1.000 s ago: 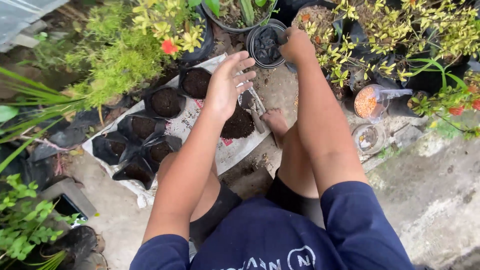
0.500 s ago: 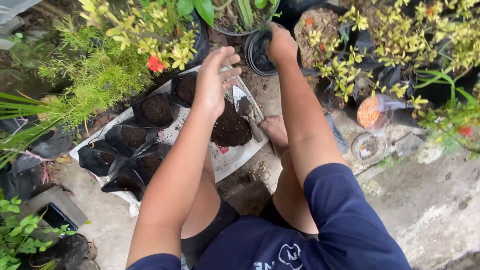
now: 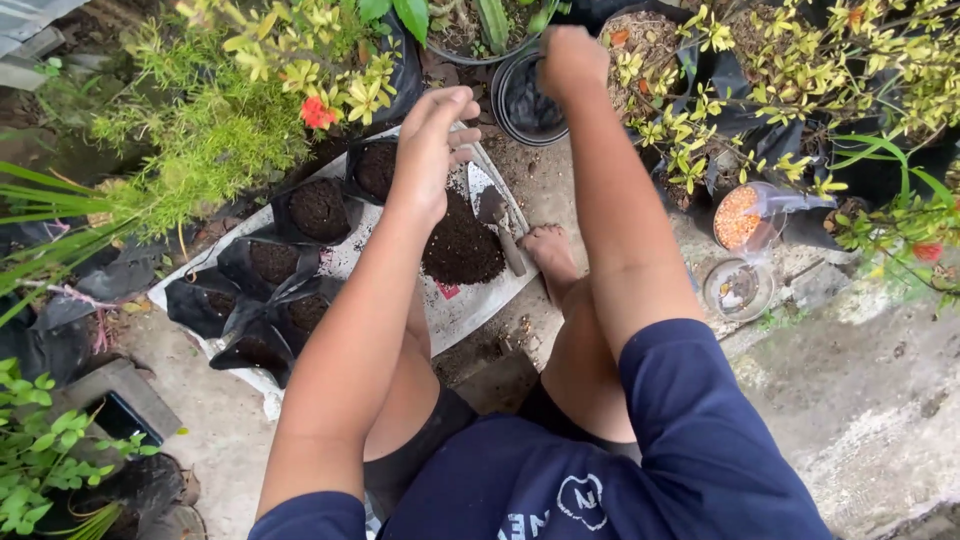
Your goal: A person is filling small black plastic polybags with soil using a hand trowel in a garden setting.
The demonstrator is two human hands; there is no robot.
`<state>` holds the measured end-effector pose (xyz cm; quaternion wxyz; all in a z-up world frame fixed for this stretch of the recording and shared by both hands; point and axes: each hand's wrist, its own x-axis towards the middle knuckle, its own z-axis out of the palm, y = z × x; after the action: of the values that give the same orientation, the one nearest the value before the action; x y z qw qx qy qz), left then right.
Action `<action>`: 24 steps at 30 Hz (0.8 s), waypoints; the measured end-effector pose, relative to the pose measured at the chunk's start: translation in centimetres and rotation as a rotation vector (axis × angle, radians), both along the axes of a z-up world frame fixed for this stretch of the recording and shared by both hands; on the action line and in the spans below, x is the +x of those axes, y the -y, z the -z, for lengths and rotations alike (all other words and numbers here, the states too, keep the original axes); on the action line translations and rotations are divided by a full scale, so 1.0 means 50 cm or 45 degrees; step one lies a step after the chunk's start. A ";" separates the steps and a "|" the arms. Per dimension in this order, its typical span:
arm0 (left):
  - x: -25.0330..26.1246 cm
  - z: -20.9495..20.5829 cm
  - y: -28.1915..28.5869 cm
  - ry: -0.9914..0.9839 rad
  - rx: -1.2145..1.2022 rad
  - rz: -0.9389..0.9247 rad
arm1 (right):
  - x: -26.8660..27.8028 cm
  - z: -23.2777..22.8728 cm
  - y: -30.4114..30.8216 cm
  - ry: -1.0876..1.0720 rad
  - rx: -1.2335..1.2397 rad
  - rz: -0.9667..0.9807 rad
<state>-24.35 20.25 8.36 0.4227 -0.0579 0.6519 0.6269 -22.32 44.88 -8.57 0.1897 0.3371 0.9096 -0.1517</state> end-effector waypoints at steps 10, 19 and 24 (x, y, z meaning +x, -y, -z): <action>0.041 -0.080 0.163 -0.122 0.002 -0.130 | 0.153 -0.319 0.082 -0.682 -0.067 -0.305; 0.294 0.069 0.394 -0.280 0.035 -0.331 | 0.391 -0.355 0.403 -1.187 -0.837 -0.291; 0.396 0.089 0.463 -0.270 0.239 -0.229 | 0.468 -0.273 0.503 -1.135 -1.329 0.025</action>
<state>-4.54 -2.92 3.91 0.2973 -0.0098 0.6235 0.7230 1.10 19.74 5.09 -0.0665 0.1152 0.7054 -0.6962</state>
